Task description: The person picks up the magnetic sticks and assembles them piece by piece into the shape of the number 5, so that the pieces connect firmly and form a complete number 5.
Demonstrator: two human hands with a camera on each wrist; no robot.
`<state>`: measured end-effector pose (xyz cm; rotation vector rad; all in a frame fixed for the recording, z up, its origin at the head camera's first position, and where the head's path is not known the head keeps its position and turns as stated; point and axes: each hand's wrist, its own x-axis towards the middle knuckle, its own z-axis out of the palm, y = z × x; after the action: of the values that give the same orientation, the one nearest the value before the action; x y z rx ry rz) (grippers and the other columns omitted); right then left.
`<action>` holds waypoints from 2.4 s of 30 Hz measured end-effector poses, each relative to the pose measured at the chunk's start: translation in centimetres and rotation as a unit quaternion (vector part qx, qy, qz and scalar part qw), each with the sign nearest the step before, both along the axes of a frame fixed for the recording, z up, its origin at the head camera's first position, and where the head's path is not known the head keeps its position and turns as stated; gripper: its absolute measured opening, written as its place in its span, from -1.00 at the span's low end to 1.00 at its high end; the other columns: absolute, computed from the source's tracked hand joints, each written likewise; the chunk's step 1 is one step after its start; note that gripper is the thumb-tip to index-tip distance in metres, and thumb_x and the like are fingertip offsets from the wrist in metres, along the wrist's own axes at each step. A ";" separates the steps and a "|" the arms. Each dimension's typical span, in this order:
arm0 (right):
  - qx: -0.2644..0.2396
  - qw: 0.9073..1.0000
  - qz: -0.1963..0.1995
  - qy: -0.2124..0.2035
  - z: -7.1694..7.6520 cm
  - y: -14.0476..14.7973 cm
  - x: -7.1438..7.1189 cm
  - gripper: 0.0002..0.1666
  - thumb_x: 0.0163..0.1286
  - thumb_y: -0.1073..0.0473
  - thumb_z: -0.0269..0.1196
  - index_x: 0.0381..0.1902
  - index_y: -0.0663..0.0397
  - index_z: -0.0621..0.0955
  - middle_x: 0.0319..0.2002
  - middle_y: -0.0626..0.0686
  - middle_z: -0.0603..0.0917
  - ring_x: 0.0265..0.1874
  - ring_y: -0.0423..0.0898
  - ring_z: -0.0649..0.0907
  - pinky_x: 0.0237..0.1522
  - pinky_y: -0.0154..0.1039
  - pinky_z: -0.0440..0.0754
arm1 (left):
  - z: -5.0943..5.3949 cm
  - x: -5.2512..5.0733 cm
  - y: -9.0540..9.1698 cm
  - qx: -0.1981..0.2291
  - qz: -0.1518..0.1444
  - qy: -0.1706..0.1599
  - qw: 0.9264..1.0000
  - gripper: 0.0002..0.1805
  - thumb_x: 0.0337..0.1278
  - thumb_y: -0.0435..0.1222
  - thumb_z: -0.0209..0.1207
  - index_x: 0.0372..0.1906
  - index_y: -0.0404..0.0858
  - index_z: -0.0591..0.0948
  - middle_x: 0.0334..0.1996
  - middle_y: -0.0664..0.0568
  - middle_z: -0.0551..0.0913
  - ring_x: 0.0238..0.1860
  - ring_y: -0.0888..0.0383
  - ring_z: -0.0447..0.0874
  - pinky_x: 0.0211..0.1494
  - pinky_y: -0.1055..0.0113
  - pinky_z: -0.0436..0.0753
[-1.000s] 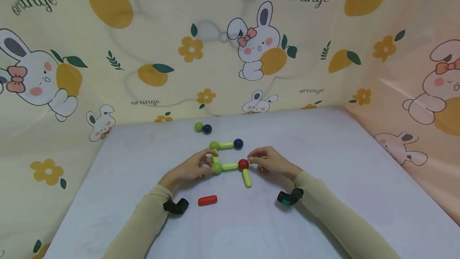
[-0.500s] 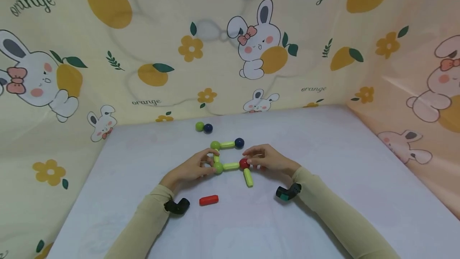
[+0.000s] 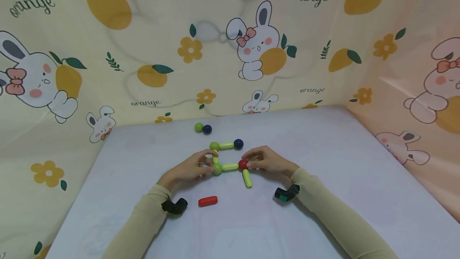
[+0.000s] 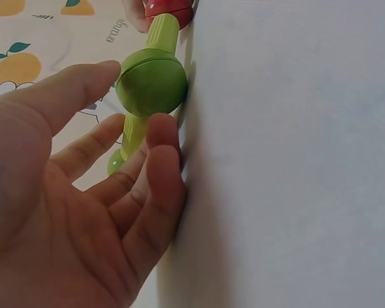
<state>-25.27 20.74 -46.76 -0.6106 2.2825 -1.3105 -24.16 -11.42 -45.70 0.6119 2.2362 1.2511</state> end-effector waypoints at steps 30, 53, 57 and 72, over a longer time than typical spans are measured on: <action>-0.022 1.000 0.004 -0.005 0.2 0.0 0.4 -0.56 0.39 0.18 0.33 0.20 0.15 0.63 0.05 0.15 0.70 -0.41 -0.15 0.51 -0.43 -0.39 0.46 | 1.2 -5.7 -1.2 0.025 0.236 0.067 0.969 -0.59 0.52 -0.26 0.01 0.32 -0.33 0.42 0.26 -0.29 0.51 0.12 -0.17 0.63 -0.10 0.30 0.70; -0.007 1.000 0.004 0.001 0.1 -0.2 0.8 -0.52 0.40 0.16 0.33 0.25 0.12 0.61 0.11 0.16 0.68 -0.36 -0.12 0.52 -0.43 -0.38 0.47 | 0.1 -9.8 -1.4 -0.111 0.215 0.125 0.962 -0.43 0.48 -0.30 -0.17 0.54 -0.16 0.27 0.52 -0.25 0.27 0.50 -0.23 0.27 0.57 -0.16 0.22; -0.010 1.000 0.007 0.001 0.0 -0.2 0.8 -0.54 0.40 0.16 0.33 0.24 0.12 0.62 0.01 0.12 0.68 -0.48 -0.16 0.47 -0.50 -0.40 0.42 | 0.2 -9.9 -1.3 -0.123 0.218 0.108 0.962 -0.44 0.48 -0.27 -0.12 0.52 -0.17 0.25 0.47 -0.29 0.32 0.47 -0.24 0.32 0.53 -0.15 0.29; -0.001 1.000 0.012 0.009 0.2 -0.3 0.6 -0.59 0.42 0.13 0.31 0.19 0.10 0.66 -0.08 0.07 0.72 -0.49 -0.13 0.48 -0.52 -0.38 0.44 | 0.6 -9.6 -1.6 -0.123 0.229 0.116 0.959 -0.59 0.42 -0.25 0.08 0.28 -0.23 0.43 0.32 -0.26 0.49 0.32 -0.20 0.47 0.44 -0.10 0.42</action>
<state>-24.66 20.39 -46.60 -0.6509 2.2813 -1.3008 -33.72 -13.02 -45.12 0.1511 2.7876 1.1169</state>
